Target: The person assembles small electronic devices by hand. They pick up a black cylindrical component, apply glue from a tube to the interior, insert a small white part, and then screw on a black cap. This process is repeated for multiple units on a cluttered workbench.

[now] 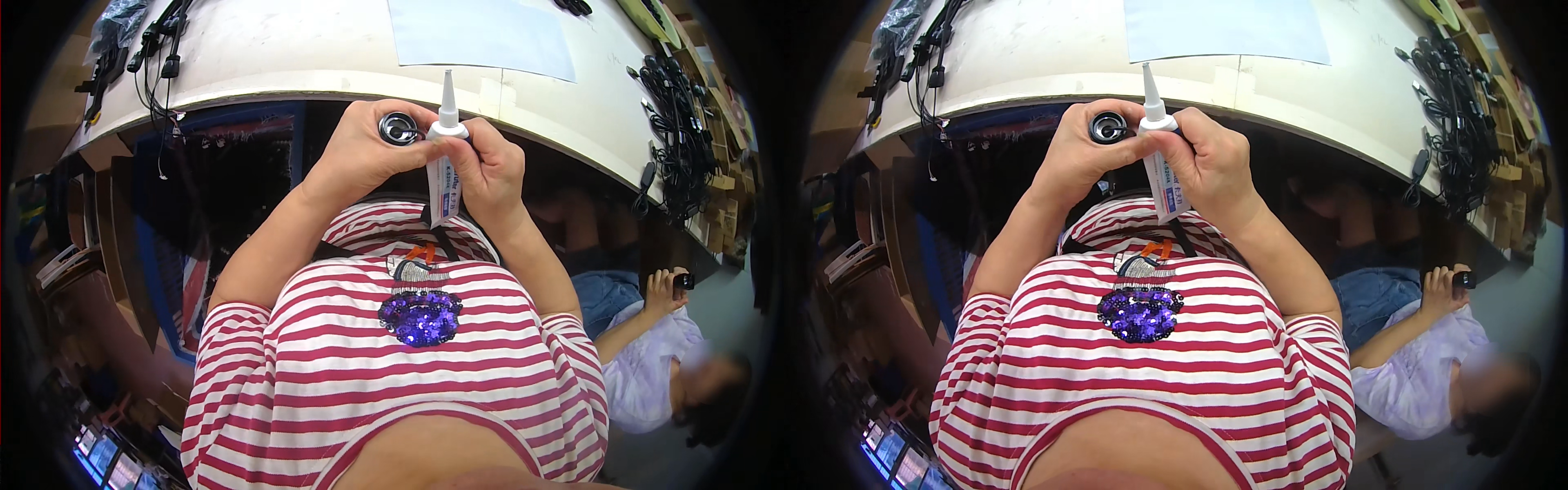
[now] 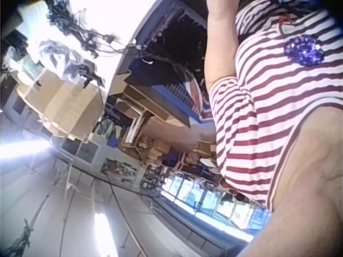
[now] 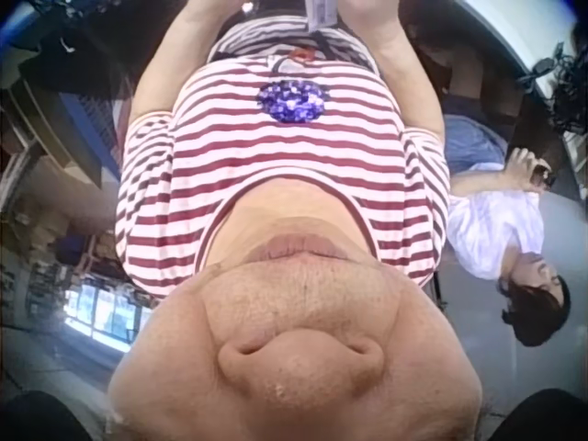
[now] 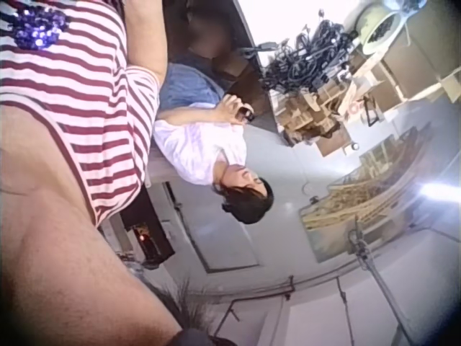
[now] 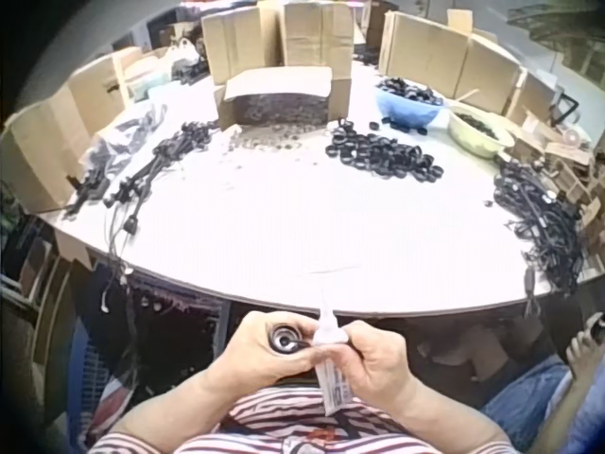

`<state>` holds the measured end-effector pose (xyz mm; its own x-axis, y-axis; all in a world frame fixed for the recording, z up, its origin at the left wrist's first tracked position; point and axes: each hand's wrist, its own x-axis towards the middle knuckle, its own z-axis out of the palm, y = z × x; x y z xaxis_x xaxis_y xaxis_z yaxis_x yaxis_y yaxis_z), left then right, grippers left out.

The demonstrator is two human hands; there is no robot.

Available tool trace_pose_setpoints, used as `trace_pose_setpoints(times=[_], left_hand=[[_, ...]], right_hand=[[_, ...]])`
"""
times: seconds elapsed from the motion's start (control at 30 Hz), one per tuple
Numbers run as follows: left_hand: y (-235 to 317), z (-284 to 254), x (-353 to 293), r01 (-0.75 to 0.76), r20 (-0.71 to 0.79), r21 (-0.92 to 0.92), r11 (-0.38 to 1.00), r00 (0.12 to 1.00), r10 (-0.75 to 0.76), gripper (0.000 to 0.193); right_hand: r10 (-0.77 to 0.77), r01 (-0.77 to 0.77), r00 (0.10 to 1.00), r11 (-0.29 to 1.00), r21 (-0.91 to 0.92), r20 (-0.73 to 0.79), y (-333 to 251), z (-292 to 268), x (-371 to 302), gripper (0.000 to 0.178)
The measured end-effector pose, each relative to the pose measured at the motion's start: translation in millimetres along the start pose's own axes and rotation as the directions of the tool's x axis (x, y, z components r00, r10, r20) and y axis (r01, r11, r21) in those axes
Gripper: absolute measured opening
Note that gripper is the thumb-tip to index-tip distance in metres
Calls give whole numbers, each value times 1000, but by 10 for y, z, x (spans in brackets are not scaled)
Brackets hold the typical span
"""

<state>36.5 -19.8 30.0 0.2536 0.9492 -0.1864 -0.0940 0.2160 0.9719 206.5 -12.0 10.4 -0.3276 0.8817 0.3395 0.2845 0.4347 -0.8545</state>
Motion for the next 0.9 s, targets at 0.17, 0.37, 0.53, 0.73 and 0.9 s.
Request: trace_pose_setpoints(times=[0.17,0.37,0.53,0.73,0.9], left_hand=[[-26,-2,-20,-23,2,11,1000,1000,23,19],[-41,10,-32,-46,6,4,999,999,46,17],[-18,16,-54,-46,14,7,999,999,46,17],[-26,35,-33,-75,17,10,997,997,75,18],[46,20,33,-95,77,63,993,993,90,24]], right_hand=[[-20,20,1000,999,37,11,-33,-5,-26,17],[-18,16,1000,997,69,24,-57,-18,-36,17],[-15,13,999,996,83,33,-65,-25,-42,17],[-26,24,999,998,61,28,-95,-56,-23,18],[-69,70,993,997,-10,96,-87,-234,87,19]])
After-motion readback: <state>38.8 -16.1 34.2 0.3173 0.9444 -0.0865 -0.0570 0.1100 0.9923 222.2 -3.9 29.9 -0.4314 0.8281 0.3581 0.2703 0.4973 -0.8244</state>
